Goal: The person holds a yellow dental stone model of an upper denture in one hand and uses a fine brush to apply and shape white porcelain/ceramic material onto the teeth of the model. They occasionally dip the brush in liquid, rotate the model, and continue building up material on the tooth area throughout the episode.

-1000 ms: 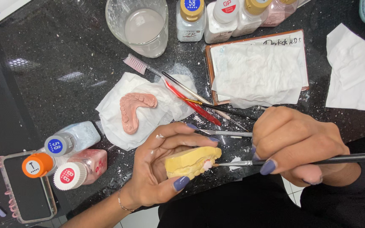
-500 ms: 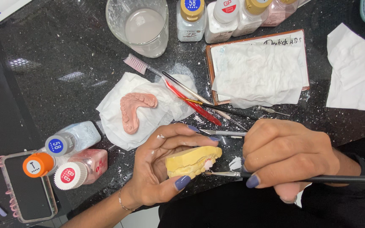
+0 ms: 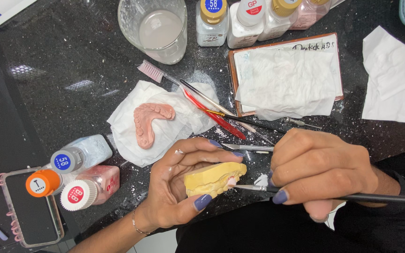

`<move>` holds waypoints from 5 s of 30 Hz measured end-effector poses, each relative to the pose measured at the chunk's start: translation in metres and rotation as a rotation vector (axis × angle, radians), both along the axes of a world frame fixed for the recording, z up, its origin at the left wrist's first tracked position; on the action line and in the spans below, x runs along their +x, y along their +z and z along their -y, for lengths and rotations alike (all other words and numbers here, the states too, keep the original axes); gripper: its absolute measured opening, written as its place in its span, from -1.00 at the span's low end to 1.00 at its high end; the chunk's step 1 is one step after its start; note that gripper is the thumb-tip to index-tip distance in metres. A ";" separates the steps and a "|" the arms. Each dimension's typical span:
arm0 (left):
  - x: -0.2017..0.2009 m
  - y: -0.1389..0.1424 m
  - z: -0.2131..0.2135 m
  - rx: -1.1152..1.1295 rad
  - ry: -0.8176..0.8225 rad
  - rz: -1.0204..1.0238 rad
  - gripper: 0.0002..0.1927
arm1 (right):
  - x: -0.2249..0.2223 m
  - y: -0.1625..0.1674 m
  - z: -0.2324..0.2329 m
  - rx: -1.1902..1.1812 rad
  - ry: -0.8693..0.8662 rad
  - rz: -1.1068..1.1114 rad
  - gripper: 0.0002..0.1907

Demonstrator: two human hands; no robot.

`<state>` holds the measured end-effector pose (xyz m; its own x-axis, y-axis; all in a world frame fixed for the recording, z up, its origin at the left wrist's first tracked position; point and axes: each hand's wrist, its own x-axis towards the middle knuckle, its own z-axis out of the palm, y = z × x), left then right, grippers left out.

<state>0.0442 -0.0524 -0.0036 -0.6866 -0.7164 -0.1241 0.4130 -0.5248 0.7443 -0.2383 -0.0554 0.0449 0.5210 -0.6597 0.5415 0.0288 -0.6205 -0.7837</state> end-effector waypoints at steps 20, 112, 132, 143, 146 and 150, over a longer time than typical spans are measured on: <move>0.001 0.000 -0.001 -0.004 -0.008 -0.008 -0.31 | 0.002 -0.001 0.002 -0.064 -0.009 0.028 -0.61; 0.002 -0.020 0.000 -0.687 0.206 0.225 -0.48 | 0.001 -0.007 0.003 0.036 0.020 -0.164 -0.74; 0.003 -0.024 -0.003 -0.531 0.179 0.145 -0.47 | 0.012 0.004 0.007 0.083 -0.017 -0.086 -0.83; 0.002 -0.023 -0.003 -0.514 0.188 0.133 -0.47 | 0.014 0.003 0.006 0.051 -0.051 -0.095 -0.83; 0.003 -0.022 -0.004 -0.459 0.187 0.123 -0.46 | 0.009 0.002 0.007 0.070 -0.025 -0.108 -0.86; 0.005 -0.021 -0.003 -0.370 0.169 0.084 -0.50 | 0.007 -0.001 0.006 0.152 -0.043 0.037 -0.80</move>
